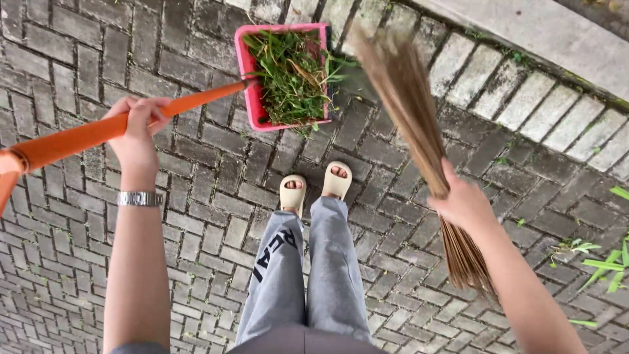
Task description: Sweeping grass and plant debris into a dustpan and transferring it into a trash bag.
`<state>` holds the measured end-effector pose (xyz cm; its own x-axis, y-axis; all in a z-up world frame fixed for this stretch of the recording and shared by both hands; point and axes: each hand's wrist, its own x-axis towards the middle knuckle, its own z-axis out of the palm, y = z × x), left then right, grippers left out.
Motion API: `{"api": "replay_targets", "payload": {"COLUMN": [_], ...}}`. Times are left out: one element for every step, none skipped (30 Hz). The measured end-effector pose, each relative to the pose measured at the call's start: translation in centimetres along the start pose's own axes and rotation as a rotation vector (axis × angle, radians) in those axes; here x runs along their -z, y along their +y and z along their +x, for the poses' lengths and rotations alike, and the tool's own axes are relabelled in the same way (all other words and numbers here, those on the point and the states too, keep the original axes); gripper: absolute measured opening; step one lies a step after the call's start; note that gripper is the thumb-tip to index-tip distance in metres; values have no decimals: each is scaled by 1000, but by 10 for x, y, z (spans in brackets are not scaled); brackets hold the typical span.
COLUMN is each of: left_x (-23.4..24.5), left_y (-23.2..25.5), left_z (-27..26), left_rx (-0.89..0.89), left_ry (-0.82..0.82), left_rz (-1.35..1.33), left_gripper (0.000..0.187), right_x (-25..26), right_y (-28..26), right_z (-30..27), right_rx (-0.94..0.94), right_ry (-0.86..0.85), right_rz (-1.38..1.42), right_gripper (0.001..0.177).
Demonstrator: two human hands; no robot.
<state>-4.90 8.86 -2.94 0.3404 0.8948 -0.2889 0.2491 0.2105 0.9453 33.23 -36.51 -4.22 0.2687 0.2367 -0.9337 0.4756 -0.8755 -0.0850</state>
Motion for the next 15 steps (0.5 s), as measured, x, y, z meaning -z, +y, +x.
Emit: {"api": "replay_targets", "payload": {"left_x": [-2,1,-1,-2,-4,-4,-5,-2,-3,-5,1,7,15,19,23], "left_y": [-2,0,1,2,2,3,5,7,7,8,3,-1,-4,1,6], "left_z": [-3,-5,-5,-5,-5,-5,-5,-6,-4,-3,-2,0,-1,-6,-7], "left_rx": [-6,2,15,29,31,61,85,82,89,95,96,81,66,67,50], "left_ry": [-29,-30,-16,-2,0,21,44,49,33,17,14,-56,-122,-119,-127], "left_rz": [-11,-10,12,34,35,12,-12,-13,-25,-38,-45,-69,-90,-94,-22], "left_gripper": [22,22,21,21,21,19,16,16,17,17,17,20,23,23,22], "right_x": [5,0,0,0,-14,-27,-38,-46,-51,-56,-57,-57,-58,-56,-54], "right_y": [-14,-21,-26,-31,-30,-30,-31,-29,-26,-22,-15,-8,-3,3,7], "right_z": [-1,14,30,47,48,49,51,37,22,7,-9,-26,-42,-54,-65], "right_rx": [-99,-103,-86,-69,-69,-45,-17,-13,-6,1,-4,3,16,15,-85], "right_ry": [-14,-21,6,34,31,-29,-84,-82,-95,-108,-103,-62,-25,-24,-34], "right_rz": [-79,-80,-13,55,54,75,95,92,94,96,94,109,122,118,155], "right_gripper": [105,105,103,102,102,104,106,106,105,104,104,103,101,101,104]}}
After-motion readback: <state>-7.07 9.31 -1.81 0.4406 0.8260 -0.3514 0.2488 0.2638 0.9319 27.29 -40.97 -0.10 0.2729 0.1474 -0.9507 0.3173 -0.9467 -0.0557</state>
